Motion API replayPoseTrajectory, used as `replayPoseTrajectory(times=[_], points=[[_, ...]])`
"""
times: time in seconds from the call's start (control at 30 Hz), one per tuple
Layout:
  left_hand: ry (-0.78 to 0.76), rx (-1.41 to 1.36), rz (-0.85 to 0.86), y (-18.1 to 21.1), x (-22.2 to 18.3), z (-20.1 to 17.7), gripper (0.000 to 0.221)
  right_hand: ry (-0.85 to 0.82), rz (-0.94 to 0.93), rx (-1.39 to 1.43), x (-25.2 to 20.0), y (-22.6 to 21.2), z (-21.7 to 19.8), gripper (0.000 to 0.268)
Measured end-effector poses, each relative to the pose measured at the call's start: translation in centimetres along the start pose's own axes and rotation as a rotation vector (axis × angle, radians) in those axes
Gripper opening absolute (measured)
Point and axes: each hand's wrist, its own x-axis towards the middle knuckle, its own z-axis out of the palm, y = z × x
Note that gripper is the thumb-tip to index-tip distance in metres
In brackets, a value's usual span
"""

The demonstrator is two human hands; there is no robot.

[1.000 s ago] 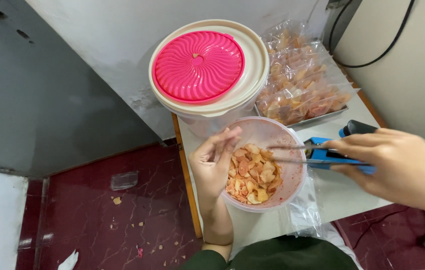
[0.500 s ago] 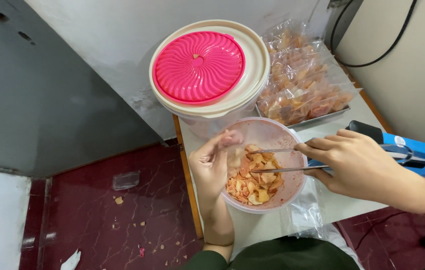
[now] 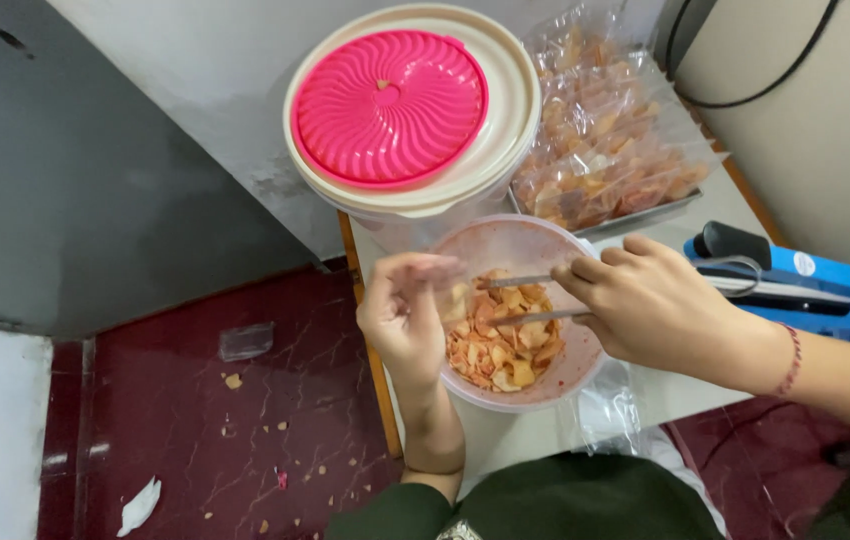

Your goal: Filling small plastic bags with chips using tongs and sealing them with a manual heat sealer.

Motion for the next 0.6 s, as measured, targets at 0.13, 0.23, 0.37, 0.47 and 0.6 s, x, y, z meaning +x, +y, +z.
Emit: replayPoseTrajectory(times=[0.13, 0.23, 0.37, 0.47, 0.6], points=[[0.19, 0.241, 0.032, -3.1, -0.6, -0.7, 0.029, 0.022, 0.024, -0.051, 1.1, -1.3, 2.9, 0.03], [0.169, 0.148, 0.052, -0.5, 0.5, 0.1, 0.035, -0.012, -0.052, -0.035, 2.5, -2.1, 5.1, 0.028], [-0.055, -0.149, -0.098, 0.6, 0.6, -0.5, 0.011, 0.02, -0.149, -0.002, 4.2, -3.9, 6.9, 0.012], [-0.063, -0.229, -0.153, -0.3, 0.2, -0.7, 0.017, 0.066, -0.201, 0.042, 4.7, -4.4, 9.9, 0.014], [0.085, -0.352, -0.223, -1.6, -0.2, -0.3, 0.045, 0.145, -0.268, 0.097, 5.3, -3.7, 10.5, 0.015]])
